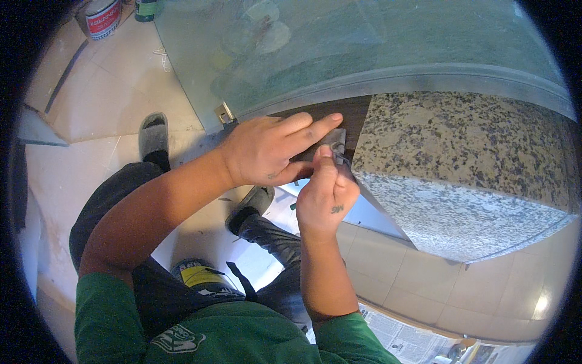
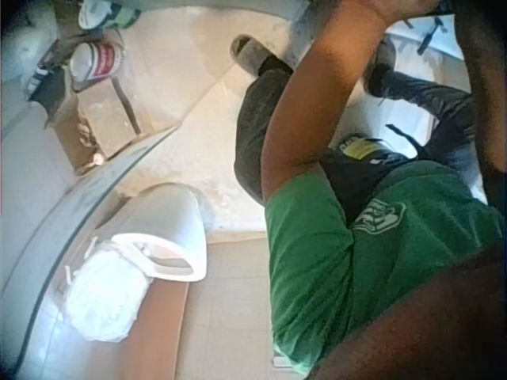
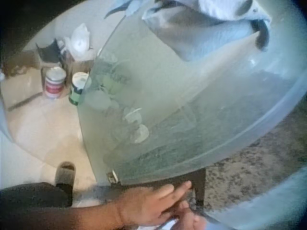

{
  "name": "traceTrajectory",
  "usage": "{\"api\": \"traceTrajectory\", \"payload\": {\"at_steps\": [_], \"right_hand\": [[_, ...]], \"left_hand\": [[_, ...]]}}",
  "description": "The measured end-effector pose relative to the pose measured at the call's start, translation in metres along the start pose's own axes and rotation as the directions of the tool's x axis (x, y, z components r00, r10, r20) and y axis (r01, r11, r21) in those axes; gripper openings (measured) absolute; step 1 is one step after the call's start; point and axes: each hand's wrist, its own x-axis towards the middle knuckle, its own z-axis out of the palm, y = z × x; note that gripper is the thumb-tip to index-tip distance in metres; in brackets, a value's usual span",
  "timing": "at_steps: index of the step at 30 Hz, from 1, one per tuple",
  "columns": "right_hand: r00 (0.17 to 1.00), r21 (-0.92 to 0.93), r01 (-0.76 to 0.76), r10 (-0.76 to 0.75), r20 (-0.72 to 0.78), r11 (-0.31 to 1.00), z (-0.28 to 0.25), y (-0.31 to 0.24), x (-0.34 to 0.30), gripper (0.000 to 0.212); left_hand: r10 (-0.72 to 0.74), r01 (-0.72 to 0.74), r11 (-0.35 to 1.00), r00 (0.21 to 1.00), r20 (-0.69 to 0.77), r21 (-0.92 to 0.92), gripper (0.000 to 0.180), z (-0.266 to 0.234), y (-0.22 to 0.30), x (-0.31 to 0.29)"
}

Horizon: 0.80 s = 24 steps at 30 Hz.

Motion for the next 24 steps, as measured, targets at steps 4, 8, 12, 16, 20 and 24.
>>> {"api": "traceTrajectory", "payload": {"at_steps": [4, 8, 12, 16, 20, 24], "right_hand": [[0.999, 0.002, 0.037, -0.037, -0.015, 0.999, 0.0, 0.002, 0.001, 0.035], [0.999, 0.057, 0.022, -0.02, -0.048, 0.998, 0.003, 0.002, 0.002, 0.036], [0.999, 0.063, -0.014, 0.017, -0.047, 0.998, 0.002, -0.001, 0.001, 0.036], [1.0, -0.021, -0.029, 0.029, 0.009, 0.999, -0.004, 0.006, 0.001, 0.035], [0.999, 0.072, -0.021, 0.024, -0.029, 0.997, 0.005, -0.004, -0.001, 0.035], [0.999, 0.07, 0.022, -0.019, -0.051, 0.997, 0.003, 0.0, 0.0, 0.036]], "left_hand": [[-0.016, 0.015, 1.0, 0.999, 0.043, 0.023, 0.077, -0.004, 0.002, 0.001], [-0.01, 0.009, 1.0, 1.0, 0.022, 0.013, 0.078, -0.005, 0.003, 0.002], [-0.023, 0.023, 1.0, 0.999, 0.026, 0.016, 0.077, -0.004, 0.005, 0.002], [-0.024, 0.025, 1.0, 0.999, 0.044, -0.01, 0.075, 0.0, -0.003, -0.002], [-0.014, 0.014, 1.0, 1.0, 0.027, -0.008, 0.074, 0.0, -0.002, -0.001], [-0.019, 0.02, 1.0, 0.999, 0.026, -0.004, 0.075, -0.001, 0.002, 0.002]]}}
